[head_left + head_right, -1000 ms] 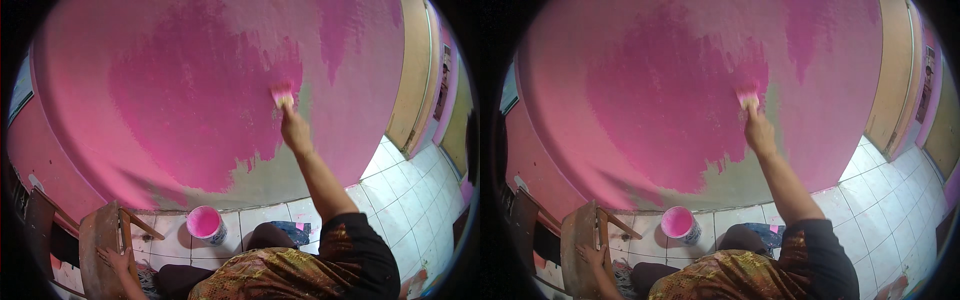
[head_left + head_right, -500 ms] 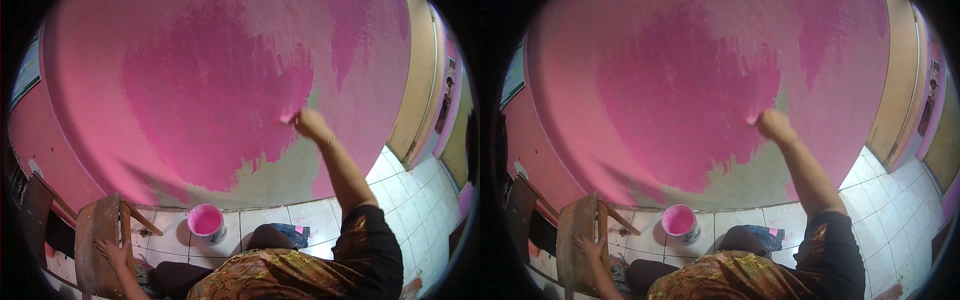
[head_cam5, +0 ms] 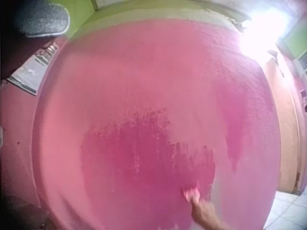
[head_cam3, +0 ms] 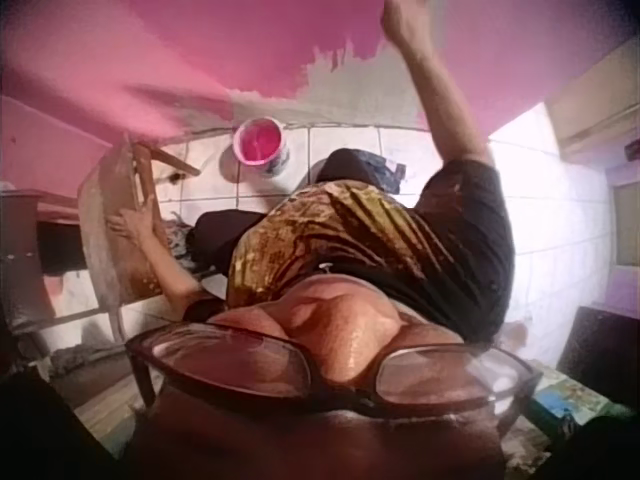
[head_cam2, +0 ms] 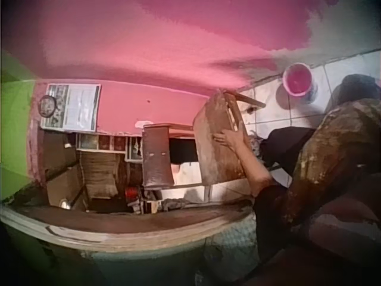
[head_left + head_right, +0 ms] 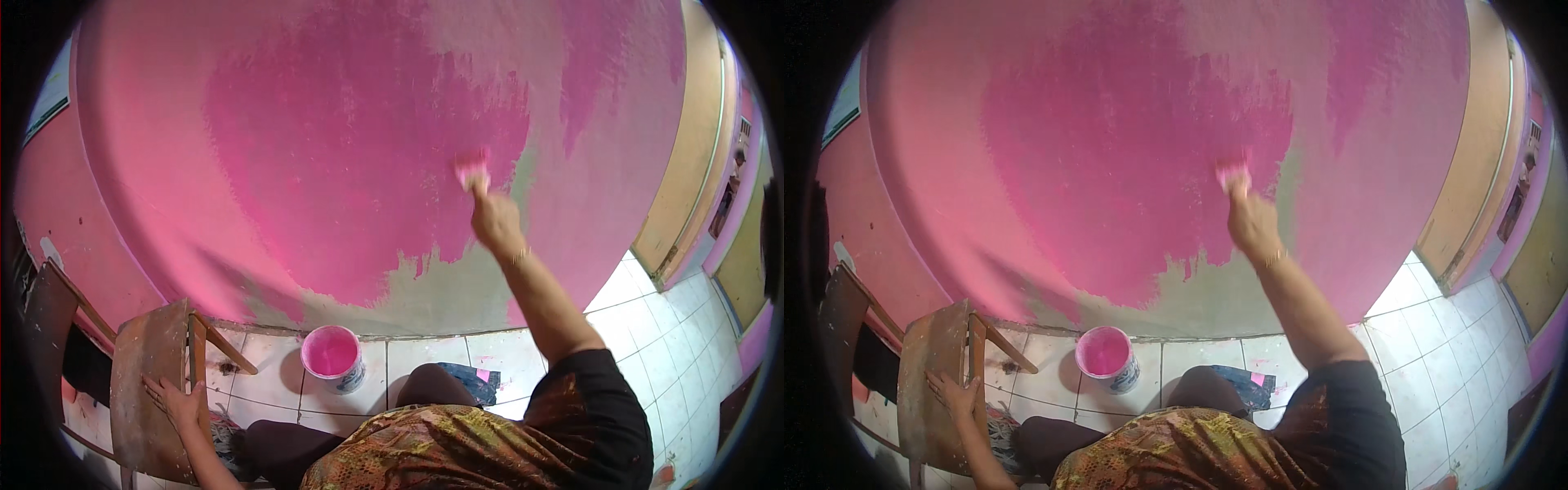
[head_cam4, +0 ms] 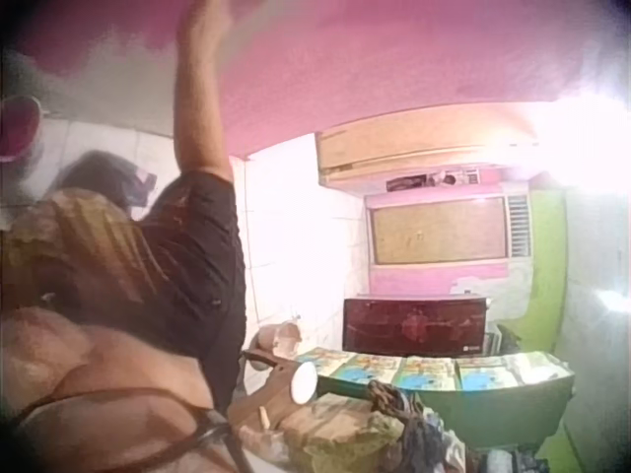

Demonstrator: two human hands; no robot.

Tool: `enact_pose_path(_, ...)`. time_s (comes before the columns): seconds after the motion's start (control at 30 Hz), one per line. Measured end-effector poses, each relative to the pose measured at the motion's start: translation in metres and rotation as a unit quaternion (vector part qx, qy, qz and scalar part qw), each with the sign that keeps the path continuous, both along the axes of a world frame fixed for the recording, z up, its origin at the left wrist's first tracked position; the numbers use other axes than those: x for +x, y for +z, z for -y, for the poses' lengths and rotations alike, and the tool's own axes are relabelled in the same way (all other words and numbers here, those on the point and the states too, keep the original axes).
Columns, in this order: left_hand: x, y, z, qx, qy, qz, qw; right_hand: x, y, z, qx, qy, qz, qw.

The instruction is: The person uses a paintbrush to apply pink paint to a wall. They dip the brush into a bucket of pink paint on the floor and spread the paint across the green wall surface, reaching different heights while kneeling.

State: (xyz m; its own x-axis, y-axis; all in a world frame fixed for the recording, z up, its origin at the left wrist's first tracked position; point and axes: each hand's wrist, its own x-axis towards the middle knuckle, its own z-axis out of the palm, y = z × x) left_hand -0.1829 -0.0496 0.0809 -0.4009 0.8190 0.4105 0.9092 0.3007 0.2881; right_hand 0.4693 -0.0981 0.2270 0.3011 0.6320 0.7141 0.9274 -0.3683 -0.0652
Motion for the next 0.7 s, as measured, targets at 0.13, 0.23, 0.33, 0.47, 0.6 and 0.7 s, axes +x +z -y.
enact_pose_path(0.13,0.003,0.007,0.005,-0.008,0.009,-0.003,1.000,-0.001,-0.084,0.032,-0.088,0.038,-0.098,0.991)
enact_pose_path(0.23,0.006,0.010,0.006,-0.021,0.005,-0.007,1.000,0.000,-0.067,0.032,-0.215,0.010,-0.152,0.965)
enact_pose_path(0.33,0.007,0.004,0.002,0.003,-0.003,0.008,1.000,0.034,0.005,-0.010,-0.292,0.038,-0.095,0.951)
enact_pose_path(0.47,0.005,0.007,0.003,0.009,-0.001,0.001,1.000,0.020,0.157,-0.025,-0.284,0.040,0.189,0.939)
enact_pose_path(0.6,0.009,0.013,0.007,0.002,0.000,-0.008,1.000,-0.002,0.258,-0.023,0.019,-0.019,0.054,0.998)
enact_pose_path(0.7,-0.005,0.002,0.004,-0.002,0.009,-0.008,1.000,-0.050,0.272,-0.006,0.168,0.015,-0.016,0.985)
